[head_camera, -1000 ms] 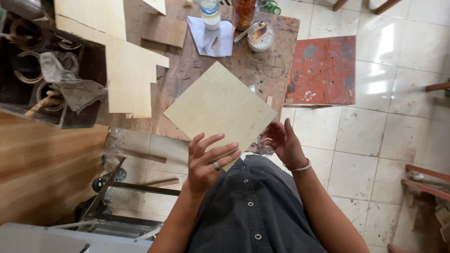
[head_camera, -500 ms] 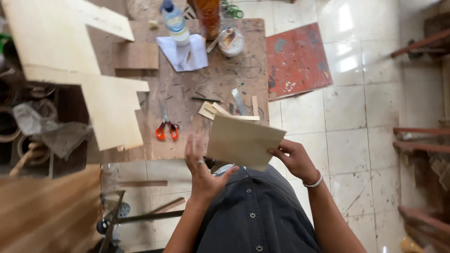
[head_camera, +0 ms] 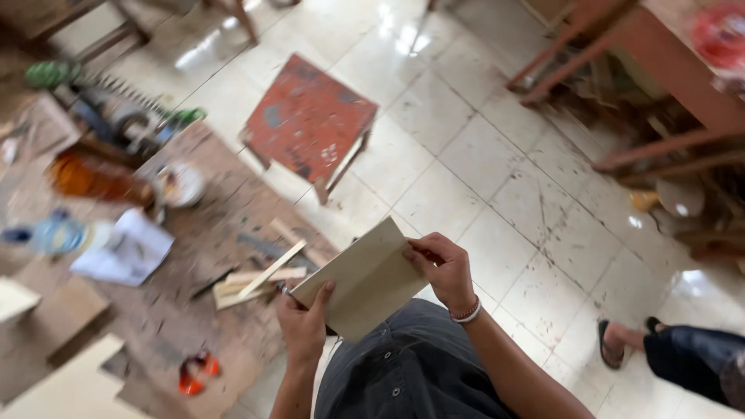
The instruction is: The person sands the edges and surfaces of small wooden pieces by hand.
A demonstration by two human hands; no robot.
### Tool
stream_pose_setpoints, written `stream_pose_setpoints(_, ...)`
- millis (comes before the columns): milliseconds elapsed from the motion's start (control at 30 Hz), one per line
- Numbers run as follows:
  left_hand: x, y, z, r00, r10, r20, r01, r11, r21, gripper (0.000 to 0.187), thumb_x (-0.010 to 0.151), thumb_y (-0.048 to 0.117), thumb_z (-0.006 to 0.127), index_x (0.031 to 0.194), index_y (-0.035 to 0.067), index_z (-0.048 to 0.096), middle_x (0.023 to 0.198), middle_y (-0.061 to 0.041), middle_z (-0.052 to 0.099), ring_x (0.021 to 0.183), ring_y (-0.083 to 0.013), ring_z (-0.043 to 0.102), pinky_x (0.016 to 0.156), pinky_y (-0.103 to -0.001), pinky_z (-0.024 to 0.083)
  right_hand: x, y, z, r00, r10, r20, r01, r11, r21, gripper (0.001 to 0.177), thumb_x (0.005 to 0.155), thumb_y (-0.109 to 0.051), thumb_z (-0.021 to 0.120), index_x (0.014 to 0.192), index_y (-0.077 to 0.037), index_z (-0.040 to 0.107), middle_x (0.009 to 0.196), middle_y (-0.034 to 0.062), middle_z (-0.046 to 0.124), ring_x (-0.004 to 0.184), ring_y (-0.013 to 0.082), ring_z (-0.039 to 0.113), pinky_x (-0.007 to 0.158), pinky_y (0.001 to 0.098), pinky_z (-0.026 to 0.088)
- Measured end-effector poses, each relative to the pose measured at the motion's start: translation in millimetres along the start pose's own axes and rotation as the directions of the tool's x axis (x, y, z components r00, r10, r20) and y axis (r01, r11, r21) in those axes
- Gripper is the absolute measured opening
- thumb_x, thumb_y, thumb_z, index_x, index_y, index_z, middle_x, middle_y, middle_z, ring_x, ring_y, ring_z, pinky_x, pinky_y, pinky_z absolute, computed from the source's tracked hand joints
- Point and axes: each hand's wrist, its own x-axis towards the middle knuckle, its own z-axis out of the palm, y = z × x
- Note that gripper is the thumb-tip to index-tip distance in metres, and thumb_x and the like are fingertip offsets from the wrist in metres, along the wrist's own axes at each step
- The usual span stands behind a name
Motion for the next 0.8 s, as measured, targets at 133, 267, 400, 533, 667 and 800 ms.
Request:
stream_pose_setpoints(133,6,-10,72,1.0,-0.026,0.005,0.026,1.0,-0.009,0.033,0.078,0.02,0.087,0.089,0.005,0.06,0.079,-0.008,0.064,0.074,-0.0157,0.062,0.061,-0.03,0.053,14,17,-63,0.986,0.088,-0.143,-0.083,0.996,0.044,0.018,0.085,-0.006,0.082,0.102,-0.003,0.079,0.09,0.004,0.073,0.084,0.0116,0.066,0.075,0.0199,0.055)
stream_pose_setpoints(267,16,-28,154,0.985,0.056,0.16,-0.051,0.998,-0.038,0.037,0.081,0.013,0.085,0.076,0.012,0.048,0.072,0.003,0.048,0.072,-0.0089,0.046,0.063,-0.025,0.04,27,35,-144,0.963,0.198,-0.183,-0.161,0.967,0.196,0.009,0.084,-0.004,0.082,0.09,-0.003,0.075,0.087,0.0065,0.077,0.083,0.0111,0.07,0.075,0.02,0.059)
stream_pose_setpoints(400,26,-46,243,0.932,0.066,0.355,-0.076,0.997,0.015,0.043,0.078,0.015,0.087,0.074,0.016,0.044,0.085,0.0,0.058,0.081,-0.0133,0.048,0.071,-0.027,0.034,32,67,-243,0.943,0.189,-0.275,-0.109,0.953,0.283,0.012,0.084,-0.001,0.082,0.083,-0.005,0.071,0.078,0.003,0.07,0.079,0.0102,0.066,0.073,0.0207,0.058)
stream_pose_setpoints(533,24,-34,338,0.786,-0.095,0.611,-0.166,0.919,0.356,0.029,0.075,0.015,0.089,0.066,0.008,0.062,0.084,-0.007,0.077,0.08,-0.0177,0.064,0.069,-0.032,0.05,20,72,-337,0.917,0.092,-0.388,-0.035,0.988,0.15,0.011,0.081,0.005,0.081,0.089,-0.001,0.077,0.083,0.0048,0.063,0.08,0.0144,0.066,0.081,0.0256,0.068)
stream_pose_setpoints(667,13,-10,427,0.591,-0.376,0.714,-0.343,0.683,0.644,0.024,0.08,0.019,0.09,0.07,0.005,0.074,0.062,0.001,0.061,0.064,-0.0102,0.051,0.063,-0.027,0.046,-2,85,-398,0.857,0.095,-0.506,-0.098,0.995,0.02,0.01,0.08,0.001,0.083,0.088,-0.002,0.079,0.082,0.0029,0.063,0.077,0.0125,0.067,0.08,0.023,0.068)
stream_pose_setpoints(800,8,-8,508,0.464,-0.561,0.686,-0.511,0.463,0.724,0.019,0.08,0.027,0.085,0.097,0.018,0.081,0.071,0.001,0.07,0.066,-0.0076,0.065,0.065,-0.022,0.055,-4,92,-427,0.824,0.058,-0.564,-0.121,0.99,-0.075,0.01,0.079,-0.006,0.085,0.088,-0.006,0.081,0.08,0.0015,0.066,0.073,0.0118,0.064,0.067,0.0204,0.06)
